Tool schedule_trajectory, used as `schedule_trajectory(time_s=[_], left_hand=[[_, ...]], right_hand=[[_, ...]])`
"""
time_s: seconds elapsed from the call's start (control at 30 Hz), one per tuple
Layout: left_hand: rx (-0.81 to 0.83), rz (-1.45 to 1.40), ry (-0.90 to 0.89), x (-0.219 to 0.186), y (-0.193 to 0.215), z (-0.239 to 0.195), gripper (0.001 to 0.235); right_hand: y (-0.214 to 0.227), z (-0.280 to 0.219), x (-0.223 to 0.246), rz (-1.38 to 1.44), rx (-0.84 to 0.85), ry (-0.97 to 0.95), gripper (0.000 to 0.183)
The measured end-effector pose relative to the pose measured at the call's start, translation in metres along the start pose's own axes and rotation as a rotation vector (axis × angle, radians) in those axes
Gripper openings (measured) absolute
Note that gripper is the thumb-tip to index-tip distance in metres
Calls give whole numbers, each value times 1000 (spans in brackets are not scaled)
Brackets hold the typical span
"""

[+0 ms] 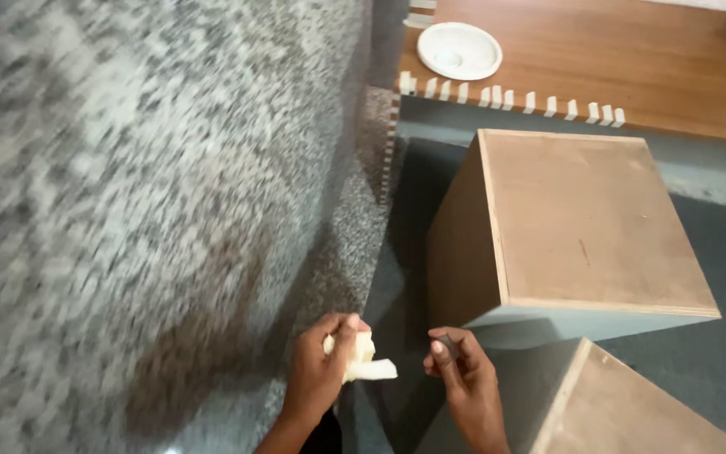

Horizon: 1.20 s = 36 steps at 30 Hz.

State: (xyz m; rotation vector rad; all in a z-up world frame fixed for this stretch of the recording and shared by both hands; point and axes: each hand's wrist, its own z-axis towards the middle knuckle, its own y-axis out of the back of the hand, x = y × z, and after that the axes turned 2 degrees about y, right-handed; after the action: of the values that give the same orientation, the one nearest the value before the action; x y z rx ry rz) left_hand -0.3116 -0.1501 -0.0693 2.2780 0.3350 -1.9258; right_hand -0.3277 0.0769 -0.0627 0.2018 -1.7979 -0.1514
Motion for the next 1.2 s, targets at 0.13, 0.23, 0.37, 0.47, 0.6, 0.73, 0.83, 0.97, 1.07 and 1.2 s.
schedule_trajectory(time_s=[0.13, 0.23, 0.37, 0.47, 0.6, 0.73, 0.83, 0.97, 1.07, 1.2], left_hand=[[58, -67, 150, -1, 0, 137, 46], [97, 64, 116, -11, -6, 228, 48], [-34, 346, -662, -21, -29, 344, 44], [115, 388, -244, -20, -50, 428, 49], [187, 306, -49, -12, -83, 533, 56], [174, 456, -14, -14, -115, 612, 45], [153, 525, 16, -4, -129, 648, 39], [133, 582, 74, 15, -132, 691, 32], [153, 678, 14, 38, -133, 716, 28], [146, 809, -90, 65, -145, 754, 17]], right_hand=[[-36, 95, 7, 63, -5, -11, 25], [-48, 164, 24, 131, -60, -85, 23], [-41, 284, 45, 108, -121, 7, 15], [-28, 401, 47, -75, -110, 91, 15], [-29, 589, 21, -383, -56, 296, 17], [-49, 731, -19, -348, 29, 304, 20], [-44, 786, -53, -231, 232, 222, 17], [-5, 840, -61, -295, 254, 246, 16], [14, 853, -60, -300, 26, 254, 18], [-40, 837, -52, -394, 6, 137, 16]])
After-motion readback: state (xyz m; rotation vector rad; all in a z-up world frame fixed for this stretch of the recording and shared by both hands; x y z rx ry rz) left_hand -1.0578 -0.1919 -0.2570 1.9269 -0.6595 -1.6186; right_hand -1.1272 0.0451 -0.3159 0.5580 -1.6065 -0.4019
